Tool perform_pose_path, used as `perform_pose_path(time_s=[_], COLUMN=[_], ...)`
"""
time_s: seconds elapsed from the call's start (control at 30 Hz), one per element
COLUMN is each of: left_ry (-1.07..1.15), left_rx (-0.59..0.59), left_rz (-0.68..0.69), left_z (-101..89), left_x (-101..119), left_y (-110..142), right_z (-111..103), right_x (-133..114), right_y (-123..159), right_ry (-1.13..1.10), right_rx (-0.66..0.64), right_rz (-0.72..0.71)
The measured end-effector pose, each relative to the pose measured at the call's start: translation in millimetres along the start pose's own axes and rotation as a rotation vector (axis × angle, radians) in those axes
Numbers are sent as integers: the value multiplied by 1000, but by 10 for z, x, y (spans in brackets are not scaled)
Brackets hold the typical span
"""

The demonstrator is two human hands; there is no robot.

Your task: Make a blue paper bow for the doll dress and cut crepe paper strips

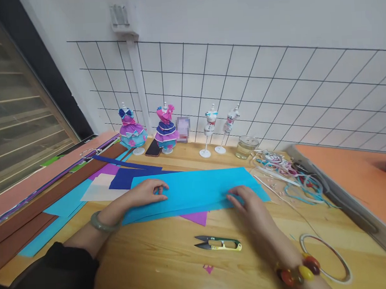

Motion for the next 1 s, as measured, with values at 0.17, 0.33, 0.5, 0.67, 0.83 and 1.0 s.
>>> perform_pose_path(time_s=[0.17, 0.33, 0.5, 0.67, 0.83, 1.0], left_ry=[-236, -207, -202, -449, -648, -641], left_rx=[57, 3, -21, -11, 53, 147], left_rz=[71, 41, 90, 228, 340, 443], left_z=[145, 207, 201, 212, 209, 174], left_x=[83, 148, 245, 439, 595, 588], left_y=[-24, -49, -39, -2, 21, 23], right_z=[138, 187, 224, 249, 285, 227], right_x=[235, 221, 27, -258, -327, -276], right_y=[-99, -47, -36, 38, 85, 65], right_ry=[76, 96, 221, 289, 258, 263], right_rx=[123, 129, 108, 41, 69, 145], right_rz=[-11, -68, -217, -339, -403, -314])
Point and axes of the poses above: each hand's wrist, its own y-axis away from the middle knuckle, its own z-axis out of the palm, x = y × z, the point moved 2 cm from there along -y, towards the middle knuckle, and after that the axes turned 4 degrees about z, right-handed, at the moved point
